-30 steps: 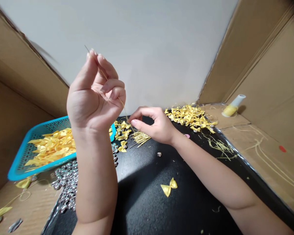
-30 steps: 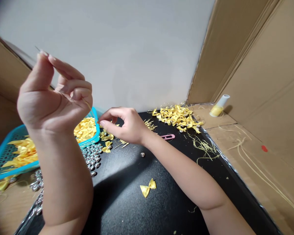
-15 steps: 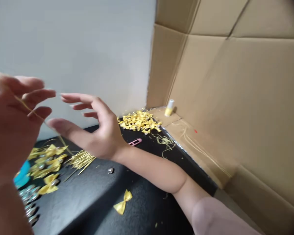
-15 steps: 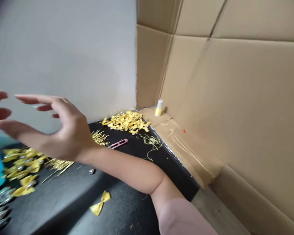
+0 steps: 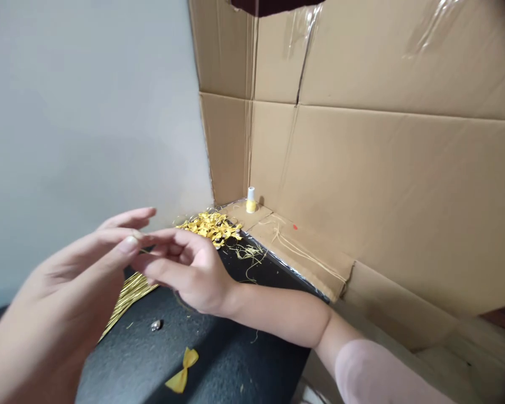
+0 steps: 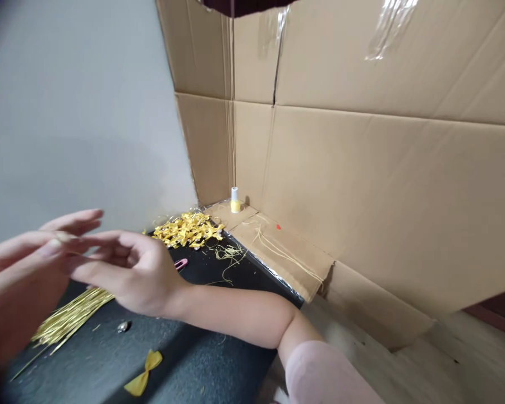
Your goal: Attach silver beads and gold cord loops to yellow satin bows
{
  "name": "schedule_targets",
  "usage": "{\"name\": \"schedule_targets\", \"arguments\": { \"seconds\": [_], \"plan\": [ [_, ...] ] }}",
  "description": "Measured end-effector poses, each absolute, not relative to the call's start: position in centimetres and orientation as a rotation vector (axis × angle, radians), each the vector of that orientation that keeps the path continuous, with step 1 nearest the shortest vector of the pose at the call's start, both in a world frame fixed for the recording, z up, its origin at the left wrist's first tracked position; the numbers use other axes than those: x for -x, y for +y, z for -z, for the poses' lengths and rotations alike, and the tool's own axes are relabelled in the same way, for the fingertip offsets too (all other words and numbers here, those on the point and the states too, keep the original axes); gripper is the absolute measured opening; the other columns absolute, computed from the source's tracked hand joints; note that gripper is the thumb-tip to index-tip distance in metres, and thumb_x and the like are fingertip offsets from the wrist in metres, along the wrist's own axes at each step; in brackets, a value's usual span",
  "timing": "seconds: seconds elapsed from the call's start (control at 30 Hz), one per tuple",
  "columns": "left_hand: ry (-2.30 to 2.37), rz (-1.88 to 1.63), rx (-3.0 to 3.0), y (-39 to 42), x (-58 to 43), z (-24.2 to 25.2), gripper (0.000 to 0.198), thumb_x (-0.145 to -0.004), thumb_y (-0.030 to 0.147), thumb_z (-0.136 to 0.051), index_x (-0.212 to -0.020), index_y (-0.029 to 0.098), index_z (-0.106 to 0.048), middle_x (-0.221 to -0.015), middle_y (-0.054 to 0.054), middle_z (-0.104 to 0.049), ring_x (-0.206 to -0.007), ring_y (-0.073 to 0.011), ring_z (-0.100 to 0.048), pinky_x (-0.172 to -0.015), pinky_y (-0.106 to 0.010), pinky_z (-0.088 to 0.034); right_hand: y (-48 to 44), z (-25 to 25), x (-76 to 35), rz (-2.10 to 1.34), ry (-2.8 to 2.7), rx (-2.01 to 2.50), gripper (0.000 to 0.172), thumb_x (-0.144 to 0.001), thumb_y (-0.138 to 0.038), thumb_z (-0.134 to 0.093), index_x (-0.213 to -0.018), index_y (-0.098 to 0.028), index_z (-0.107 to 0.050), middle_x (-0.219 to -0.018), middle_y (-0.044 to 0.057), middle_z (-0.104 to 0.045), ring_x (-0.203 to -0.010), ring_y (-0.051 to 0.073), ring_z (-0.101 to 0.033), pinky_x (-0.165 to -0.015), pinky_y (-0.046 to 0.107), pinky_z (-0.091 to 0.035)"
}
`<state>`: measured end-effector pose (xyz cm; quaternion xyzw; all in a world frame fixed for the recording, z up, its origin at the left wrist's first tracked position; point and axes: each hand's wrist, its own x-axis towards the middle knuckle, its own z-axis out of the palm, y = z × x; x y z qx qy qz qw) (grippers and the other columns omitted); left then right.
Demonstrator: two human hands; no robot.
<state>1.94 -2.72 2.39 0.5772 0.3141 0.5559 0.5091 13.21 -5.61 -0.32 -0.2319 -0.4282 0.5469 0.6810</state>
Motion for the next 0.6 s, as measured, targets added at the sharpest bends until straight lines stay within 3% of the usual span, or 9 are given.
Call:
{"name": "schedule_targets", "arguments": {
  "seconds": [0.13, 0.23, 0.33, 0.43, 0.53, 0.6],
  "plan": [
    [0.694, -1.135, -1.28, -3.6, -4.1, -1.5, 0.024, -0.056, 0.045, -0.085, -0.064, 0.025, -0.075, -0.114, -0.002, -0.064, -0.08, -0.0214, -0.058, -0.043, -0.025, -0.048, -7.5, 0.9, -14.7, -1.242, -0.885, 0.537, 0.031, -0.061, -0.042, -0.081, -0.078, -0.021, -0.064, -0.063, -0.006, -0.054, -0.048, 0.005, -0.041, -0.041, 0.02, -0.033],
    [0.636, -1.06, -1.138, -4.8, -5.6, -0.9, 0.027, -0.051, 0.043, -0.088, -0.064, 0.023, -0.075, -0.103, -0.003, -0.065, -0.079, -0.0197, -0.058, -0.049, -0.024, -0.05, -8.7, 1.4, -15.4, -1.19, -0.809, 0.598, 0.032, -0.063, -0.043, -0.081, -0.079, -0.02, -0.065, -0.06, -0.007, -0.05, -0.047, 0.004, -0.035, -0.039, 0.018, -0.025],
    [0.57, -0.987, -1.056, -5.5, -6.4, -0.4, 0.035, -0.054, 0.043, -0.087, -0.08, 0.021, -0.077, -0.089, -0.003, -0.066, -0.082, -0.0189, -0.058, -0.063, -0.025, -0.051, -9.8, 1.8, -15.8, -1.129, -0.752, 0.646, 0.031, -0.064, -0.041, -0.08, -0.081, -0.019, -0.067, -0.059, -0.007, -0.048, -0.047, 0.003, -0.032, -0.039, 0.017, -0.022],
    [0.567, -0.984, -1.008, -5.6, -6.6, -0.1, 0.038, -0.054, 0.041, -0.087, -0.083, 0.019, -0.076, -0.09, -0.004, -0.067, -0.093, -0.0207, -0.058, -0.072, -0.025, -0.05, -10.6, 2.6, -16.0, -1.138, -0.728, 0.688, 0.03, -0.064, -0.041, -0.08, -0.078, -0.019, -0.066, -0.061, -0.006, -0.049, -0.048, 0.003, -0.031, -0.04, 0.017, -0.02],
    [0.577, -1.015, -0.982, -5.6, -6.7, 0.0, 0.038, -0.05, 0.041, -0.09, -0.078, 0.019, -0.076, -0.093, -0.003, -0.067, -0.095, -0.0191, -0.056, -0.072, -0.023, -0.048, -11.3, 3.5, -16.4, -1.123, -0.759, 0.754, 0.026, -0.068, -0.041, -0.076, -0.074, -0.018, -0.064, -0.061, -0.006, -0.049, -0.047, 0.003, -0.03, -0.042, 0.018, -0.023],
    [0.578, -1.023, -0.97, -5.6, -6.8, 0.0, 0.038, -0.047, 0.04, -0.091, -0.075, 0.018, -0.076, -0.092, -0.003, -0.068, -0.095, -0.0183, -0.055, -0.072, -0.022, -0.047, -11.8, 3.8, -17.0, -1.062, -0.877, 0.81, 0.022, -0.072, -0.039, -0.073, -0.078, -0.019, -0.067, -0.065, -0.005, -0.053, -0.052, 0.005, -0.04, -0.049, 0.02, -0.034]
  ]
}}
